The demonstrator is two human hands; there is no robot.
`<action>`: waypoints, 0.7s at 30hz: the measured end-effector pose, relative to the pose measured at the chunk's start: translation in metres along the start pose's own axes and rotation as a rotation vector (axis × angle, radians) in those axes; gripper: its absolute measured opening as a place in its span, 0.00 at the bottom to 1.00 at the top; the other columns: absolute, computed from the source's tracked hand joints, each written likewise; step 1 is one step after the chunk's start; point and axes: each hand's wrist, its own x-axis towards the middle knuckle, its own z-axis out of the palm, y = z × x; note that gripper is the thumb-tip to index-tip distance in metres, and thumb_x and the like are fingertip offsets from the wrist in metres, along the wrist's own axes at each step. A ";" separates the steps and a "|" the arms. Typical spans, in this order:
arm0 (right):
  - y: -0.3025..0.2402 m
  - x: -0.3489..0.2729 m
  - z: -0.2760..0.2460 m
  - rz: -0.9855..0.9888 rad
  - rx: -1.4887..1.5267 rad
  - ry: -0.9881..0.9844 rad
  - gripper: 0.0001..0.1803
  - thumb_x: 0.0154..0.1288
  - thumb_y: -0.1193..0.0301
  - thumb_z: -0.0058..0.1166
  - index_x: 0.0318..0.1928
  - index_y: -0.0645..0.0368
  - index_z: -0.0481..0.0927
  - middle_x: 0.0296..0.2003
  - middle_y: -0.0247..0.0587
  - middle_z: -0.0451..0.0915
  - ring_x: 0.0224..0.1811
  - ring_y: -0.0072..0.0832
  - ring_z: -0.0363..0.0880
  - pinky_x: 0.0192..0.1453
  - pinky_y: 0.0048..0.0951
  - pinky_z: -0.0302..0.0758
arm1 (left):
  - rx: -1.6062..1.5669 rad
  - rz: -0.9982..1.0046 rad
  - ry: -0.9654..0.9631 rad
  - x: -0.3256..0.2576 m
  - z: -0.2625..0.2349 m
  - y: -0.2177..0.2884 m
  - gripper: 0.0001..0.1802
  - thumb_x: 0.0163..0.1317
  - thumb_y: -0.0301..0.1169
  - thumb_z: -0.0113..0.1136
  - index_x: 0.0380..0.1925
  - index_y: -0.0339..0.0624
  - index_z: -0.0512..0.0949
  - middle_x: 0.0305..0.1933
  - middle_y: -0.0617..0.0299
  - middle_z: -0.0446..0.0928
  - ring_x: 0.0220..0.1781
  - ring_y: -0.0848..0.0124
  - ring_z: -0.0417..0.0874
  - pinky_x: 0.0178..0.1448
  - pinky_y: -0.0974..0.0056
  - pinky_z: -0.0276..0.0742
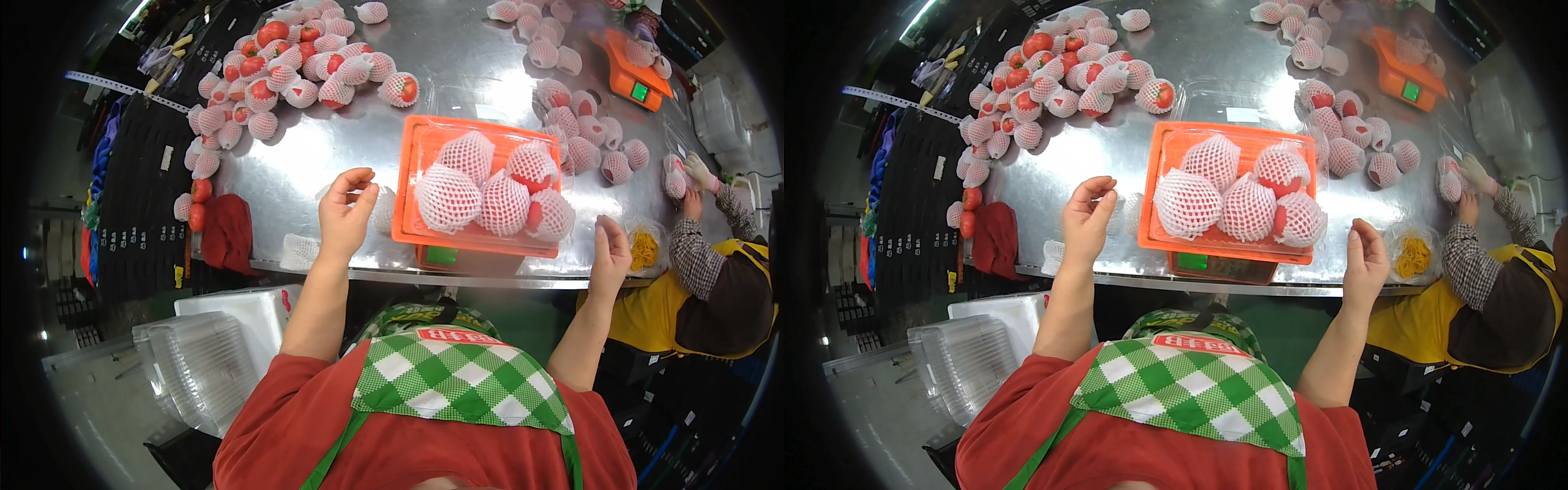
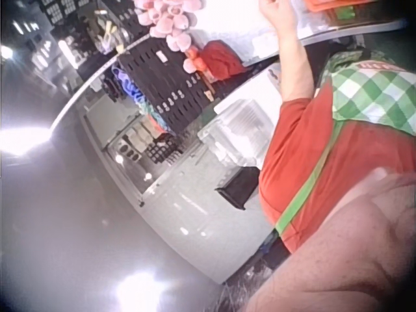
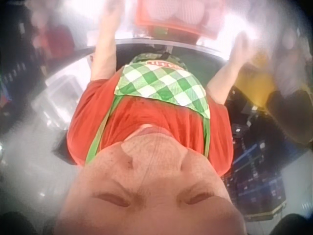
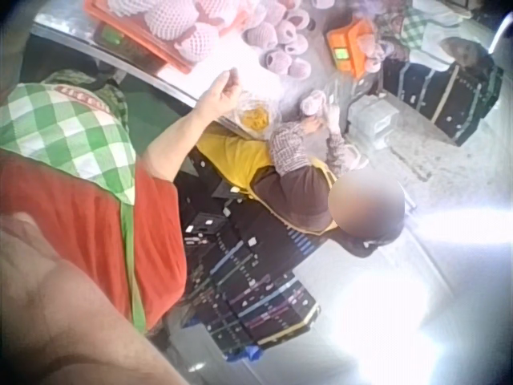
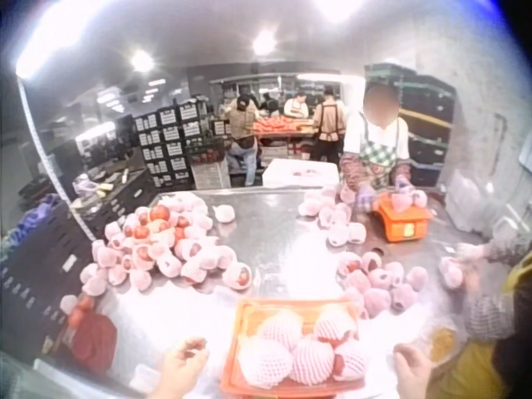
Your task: The person removes foam nets from individual tomatoes and places them into a clear plastic tray. The person then closes the tray and sets it aside before repeating the process with a new tray.
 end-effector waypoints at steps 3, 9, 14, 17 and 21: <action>0.002 -0.002 0.005 0.038 -0.018 -0.055 0.15 0.67 0.76 0.57 0.53 0.67 0.77 0.47 0.39 0.80 0.48 0.21 0.77 0.53 0.22 0.73 | 0.019 -0.025 -0.046 -0.004 0.008 0.001 0.15 0.61 0.27 0.64 0.48 0.38 0.79 0.44 0.64 0.80 0.43 0.78 0.77 0.46 0.70 0.74; 0.003 -0.004 0.019 0.229 0.030 -0.139 0.20 0.66 0.76 0.58 0.58 0.67 0.74 0.47 0.40 0.79 0.46 0.21 0.77 0.51 0.22 0.73 | 0.165 0.009 -0.198 -0.009 0.031 -0.003 0.20 0.59 0.29 0.66 0.51 0.38 0.76 0.51 0.58 0.74 0.42 0.72 0.78 0.43 0.70 0.74; 0.020 -0.006 0.026 0.239 0.085 -0.136 0.21 0.68 0.71 0.57 0.59 0.64 0.74 0.50 0.38 0.80 0.49 0.23 0.77 0.52 0.24 0.71 | 0.073 -0.149 -0.123 -0.007 0.031 -0.004 0.20 0.60 0.28 0.65 0.52 0.38 0.75 0.47 0.61 0.75 0.40 0.78 0.76 0.40 0.73 0.74; 0.012 -0.002 0.020 0.265 0.092 -0.047 0.18 0.68 0.73 0.57 0.56 0.65 0.76 0.46 0.38 0.81 0.45 0.19 0.77 0.47 0.21 0.72 | 0.011 -0.162 -0.045 0.001 0.010 -0.016 0.19 0.62 0.28 0.64 0.54 0.39 0.75 0.46 0.64 0.76 0.42 0.80 0.76 0.44 0.73 0.73; 0.033 0.011 -0.021 0.288 0.112 0.191 0.14 0.69 0.70 0.56 0.53 0.59 0.78 0.47 0.36 0.82 0.46 0.20 0.79 0.47 0.21 0.72 | -0.072 -0.175 0.054 0.008 -0.014 -0.025 0.18 0.64 0.27 0.62 0.54 0.39 0.75 0.49 0.65 0.77 0.44 0.79 0.76 0.50 0.73 0.72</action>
